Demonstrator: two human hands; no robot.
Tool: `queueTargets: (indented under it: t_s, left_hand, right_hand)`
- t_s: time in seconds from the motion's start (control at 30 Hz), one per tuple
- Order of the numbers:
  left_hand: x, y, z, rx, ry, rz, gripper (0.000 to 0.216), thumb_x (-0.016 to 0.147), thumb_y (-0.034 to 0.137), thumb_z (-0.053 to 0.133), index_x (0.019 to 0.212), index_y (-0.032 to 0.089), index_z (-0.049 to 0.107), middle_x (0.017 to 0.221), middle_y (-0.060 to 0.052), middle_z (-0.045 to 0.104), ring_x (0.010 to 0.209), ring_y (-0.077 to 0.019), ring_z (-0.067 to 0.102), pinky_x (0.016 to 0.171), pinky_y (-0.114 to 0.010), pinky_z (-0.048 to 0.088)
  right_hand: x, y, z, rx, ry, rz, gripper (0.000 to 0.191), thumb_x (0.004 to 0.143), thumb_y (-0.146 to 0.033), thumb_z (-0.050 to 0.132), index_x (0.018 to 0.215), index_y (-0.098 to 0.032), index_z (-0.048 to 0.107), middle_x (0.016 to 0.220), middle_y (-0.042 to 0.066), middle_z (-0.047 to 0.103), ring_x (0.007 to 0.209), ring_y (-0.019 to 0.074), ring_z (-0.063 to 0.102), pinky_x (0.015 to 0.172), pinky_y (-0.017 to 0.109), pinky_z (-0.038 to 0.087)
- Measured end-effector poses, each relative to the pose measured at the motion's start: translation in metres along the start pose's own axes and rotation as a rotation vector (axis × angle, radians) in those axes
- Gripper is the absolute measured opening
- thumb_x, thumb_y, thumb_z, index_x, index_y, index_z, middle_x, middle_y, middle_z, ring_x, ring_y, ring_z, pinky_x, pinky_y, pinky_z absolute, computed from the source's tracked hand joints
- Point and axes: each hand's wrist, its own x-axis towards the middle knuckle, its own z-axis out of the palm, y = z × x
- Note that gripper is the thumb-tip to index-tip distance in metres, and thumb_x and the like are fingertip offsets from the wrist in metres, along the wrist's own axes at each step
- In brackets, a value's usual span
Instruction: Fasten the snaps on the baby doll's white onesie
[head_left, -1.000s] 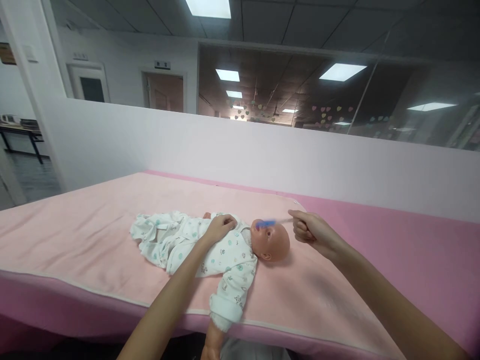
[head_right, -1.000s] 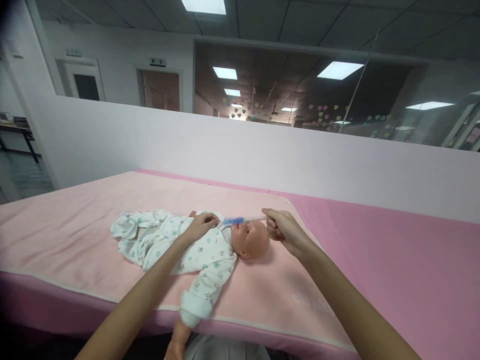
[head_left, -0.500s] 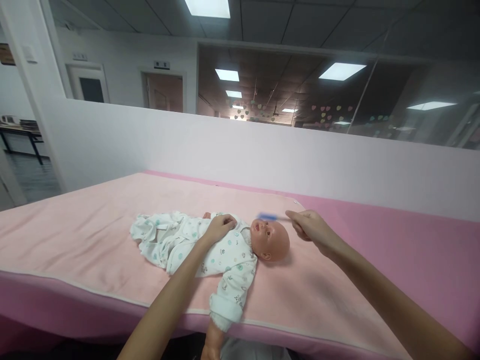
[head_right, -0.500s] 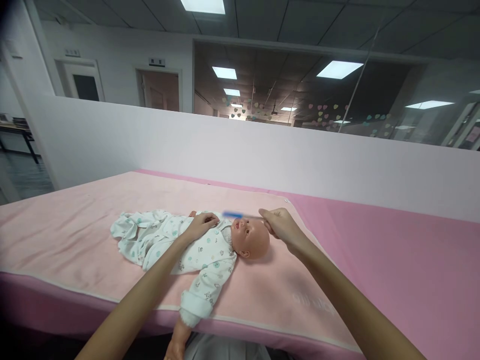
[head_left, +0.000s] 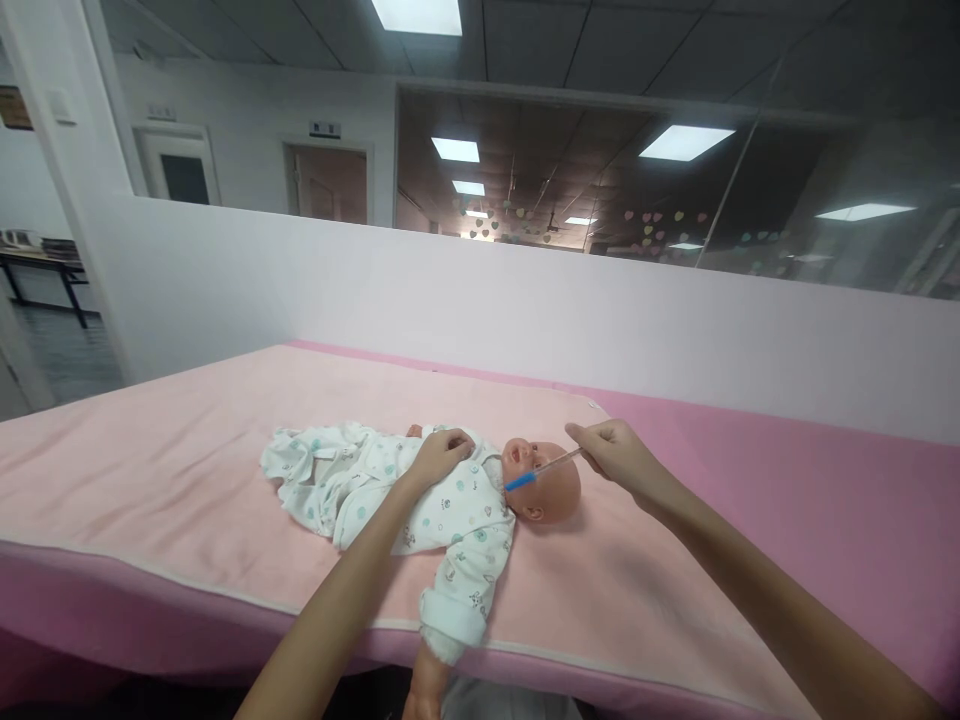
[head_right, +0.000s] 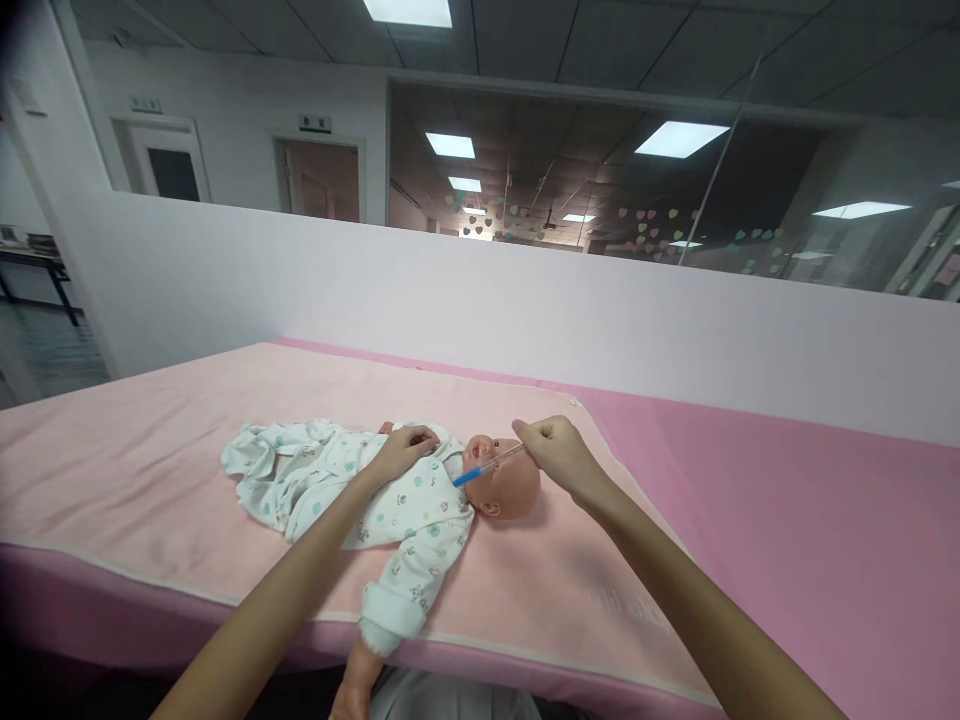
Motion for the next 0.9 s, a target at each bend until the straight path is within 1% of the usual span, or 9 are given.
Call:
queueTargets:
  t_s: [0.07, 0.27, 0.37, 0.4, 0.47, 0.57, 0.67, 0.83, 0.9]
  left_hand:
    - [0.0, 0.0, 0.0, -0.001, 0.001, 0.003, 0.023, 0.072, 0.029, 0.048, 0.077, 0.015, 0.066, 0.072, -0.003, 0.066, 0.066, -0.0143, 0.057, 0.062, -0.024, 0.041]
    - [0.001, -0.002, 0.001, -0.004, 0.0, -0.001, 0.023, 0.072, 0.028, 0.048, 0.077, 0.015, 0.066, 0.072, -0.003, 0.066, 0.067, -0.0143, 0.057, 0.061, -0.024, 0.04]
    - [0.001, -0.002, 0.002, 0.003, 0.004, -0.001, 0.023, 0.072, 0.029, 0.048, 0.077, 0.015, 0.066, 0.074, -0.003, 0.067, 0.069, -0.015, 0.057, 0.062, -0.024, 0.041]
    - [0.001, -0.002, 0.002, 0.003, 0.005, 0.001, 0.023, 0.072, 0.029, 0.048, 0.078, 0.015, 0.066, 0.075, -0.004, 0.067, 0.07, -0.0152, 0.058, 0.063, -0.025, 0.041]
    - [0.001, -0.002, 0.001, 0.002, 0.003, 0.001, 0.023, 0.072, 0.029, 0.048, 0.078, 0.015, 0.066, 0.075, -0.004, 0.067, 0.07, -0.0152, 0.058, 0.063, -0.025, 0.041]
    - [0.001, -0.002, 0.001, 0.004, 0.001, 0.0, 0.023, 0.072, 0.029, 0.048, 0.077, 0.015, 0.066, 0.073, -0.004, 0.067, 0.068, -0.015, 0.057, 0.062, -0.025, 0.041]
    - [0.001, -0.001, 0.001, 0.013, 0.003, 0.01, 0.024, 0.072, 0.029, 0.048, 0.077, 0.014, 0.066, 0.074, -0.004, 0.067, 0.068, -0.015, 0.057, 0.062, -0.025, 0.04]
    - [0.001, 0.001, 0.001, 0.022, 0.012, 0.011, 0.023, 0.072, 0.029, 0.048, 0.075, 0.014, 0.065, 0.071, -0.003, 0.066, 0.065, -0.014, 0.056, 0.062, -0.024, 0.04]
    - [0.001, 0.001, 0.001, 0.024, 0.018, 0.013, 0.023, 0.072, 0.029, 0.048, 0.075, 0.014, 0.065, 0.071, -0.003, 0.066, 0.065, -0.0138, 0.055, 0.061, -0.024, 0.039]
  right_hand:
    - [-0.001, -0.001, 0.0, 0.015, 0.009, 0.013, 0.049, 0.077, -0.042, 0.048, 0.041, -0.02, 0.023, 0.038, -0.008, 0.02, 0.038, 0.003, 0.015, 0.04, 0.022, 0.012]
    - [-0.004, -0.013, -0.008, 0.208, -0.074, 0.101, 0.047, 0.077, -0.039, 0.05, 0.042, -0.02, 0.025, 0.036, -0.008, 0.019, 0.037, 0.0029, 0.013, 0.038, 0.022, 0.012]
    - [-0.005, -0.02, -0.014, 0.326, -0.086, 0.087, 0.045, 0.078, -0.039, 0.048, 0.044, -0.02, 0.024, 0.036, -0.008, 0.018, 0.036, 0.0035, 0.014, 0.038, 0.021, 0.016]
    - [-0.005, -0.022, -0.015, 0.33, -0.078, 0.073, 0.045, 0.078, -0.038, 0.047, 0.045, -0.02, 0.023, 0.037, -0.008, 0.018, 0.036, 0.0035, 0.014, 0.038, 0.021, 0.016]
    - [-0.005, -0.023, -0.017, 0.243, -0.058, 0.057, 0.045, 0.077, -0.037, 0.049, 0.045, -0.02, 0.022, 0.038, -0.009, 0.017, 0.037, 0.0031, 0.012, 0.038, 0.022, 0.015]
    - [-0.006, -0.023, -0.019, 0.106, -0.08, 0.08, 0.047, 0.076, -0.04, 0.05, 0.044, -0.02, 0.022, 0.04, -0.008, 0.018, 0.038, 0.0029, 0.012, 0.038, 0.022, 0.013]
    - [-0.007, -0.021, -0.022, 0.031, -0.015, 0.053, 0.047, 0.076, -0.043, 0.05, 0.045, -0.02, 0.023, 0.042, -0.008, 0.018, 0.039, 0.0032, 0.012, 0.039, 0.022, 0.012]
    - [-0.005, -0.021, -0.027, -0.084, -0.129, 0.086, 0.046, 0.075, -0.041, 0.05, 0.044, -0.019, 0.024, 0.042, -0.007, 0.019, 0.04, 0.0032, 0.012, 0.04, 0.023, 0.013]
    - [-0.005, -0.023, -0.025, -0.102, -0.104, 0.068, 0.046, 0.076, -0.039, 0.05, 0.044, -0.019, 0.024, 0.041, -0.007, 0.019, 0.04, 0.0033, 0.012, 0.04, 0.023, 0.013]
